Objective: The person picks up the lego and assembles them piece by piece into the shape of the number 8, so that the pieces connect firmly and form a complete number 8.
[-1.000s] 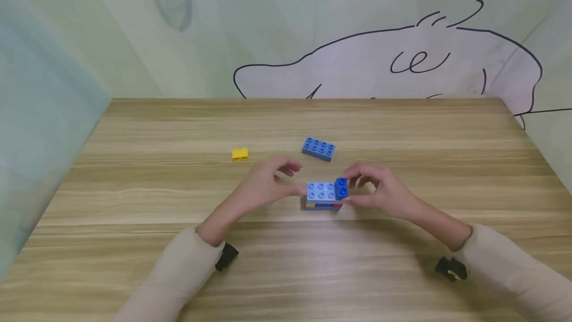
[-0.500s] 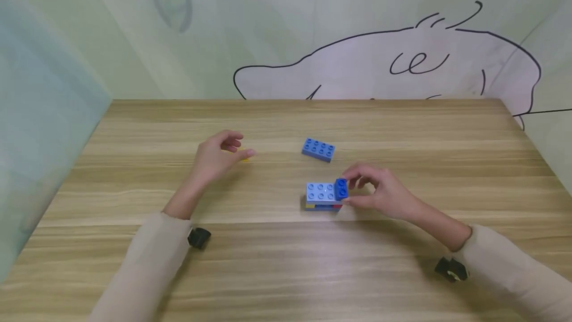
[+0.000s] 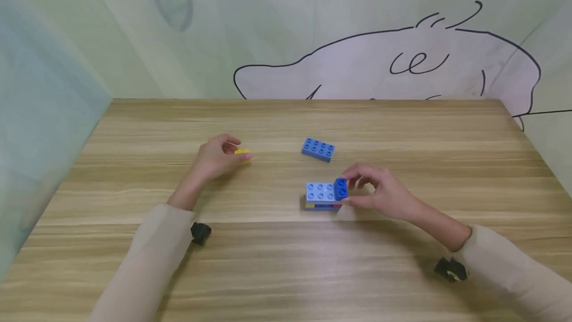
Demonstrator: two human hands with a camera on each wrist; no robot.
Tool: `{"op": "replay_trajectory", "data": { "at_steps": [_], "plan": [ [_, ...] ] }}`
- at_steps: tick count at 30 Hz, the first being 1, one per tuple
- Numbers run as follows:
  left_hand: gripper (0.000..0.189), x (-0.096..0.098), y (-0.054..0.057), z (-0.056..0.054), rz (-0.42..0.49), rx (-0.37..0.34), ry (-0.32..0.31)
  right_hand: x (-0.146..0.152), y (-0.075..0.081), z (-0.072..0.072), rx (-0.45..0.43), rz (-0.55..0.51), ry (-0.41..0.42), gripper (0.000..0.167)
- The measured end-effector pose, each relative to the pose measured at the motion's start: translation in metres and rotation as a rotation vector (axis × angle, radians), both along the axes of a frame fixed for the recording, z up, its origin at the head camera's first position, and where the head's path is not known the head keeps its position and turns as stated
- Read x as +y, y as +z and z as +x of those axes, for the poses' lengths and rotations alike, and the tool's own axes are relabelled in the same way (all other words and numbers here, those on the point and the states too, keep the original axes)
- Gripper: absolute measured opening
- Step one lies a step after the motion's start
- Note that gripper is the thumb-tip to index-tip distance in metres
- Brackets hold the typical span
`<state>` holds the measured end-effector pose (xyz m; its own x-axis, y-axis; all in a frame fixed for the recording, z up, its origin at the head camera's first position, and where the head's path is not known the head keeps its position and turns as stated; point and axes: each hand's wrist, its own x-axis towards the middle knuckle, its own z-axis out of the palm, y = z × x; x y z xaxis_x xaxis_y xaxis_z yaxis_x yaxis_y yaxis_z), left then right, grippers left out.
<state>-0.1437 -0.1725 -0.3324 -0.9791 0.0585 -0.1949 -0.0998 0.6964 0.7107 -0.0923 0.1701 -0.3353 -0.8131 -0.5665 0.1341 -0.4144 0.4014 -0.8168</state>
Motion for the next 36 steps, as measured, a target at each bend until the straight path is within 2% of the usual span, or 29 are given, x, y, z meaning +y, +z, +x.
{"op": "replay_trajectory", "data": {
  "at_steps": [11,20,23,29,36],
  "plan": [
    [0.047,0.02,-0.001,-0.007,-0.061,-0.012,-0.073,0.0,0.001,-0.001,0.01,-0.001,0.016,0.032],
    [0.039,0.023,0.0,-0.006,-0.067,-0.006,-0.081,0.0,0.002,-0.001,-0.011,-0.003,0.016,0.031],
    [0.038,0.023,0.005,-0.004,-0.027,-0.01,-0.072,0.0,0.002,-0.002,-0.006,-0.008,0.017,0.032],
    [0.037,0.028,0.018,0.003,0.11,-0.001,-0.061,0.0,0.001,-0.002,-0.001,-0.013,0.025,0.031],
    [0.039,0.047,0.036,0.023,0.248,0.053,-0.15,0.001,0.0,-0.001,0.0,-0.014,0.022,0.032]
  ]
}}
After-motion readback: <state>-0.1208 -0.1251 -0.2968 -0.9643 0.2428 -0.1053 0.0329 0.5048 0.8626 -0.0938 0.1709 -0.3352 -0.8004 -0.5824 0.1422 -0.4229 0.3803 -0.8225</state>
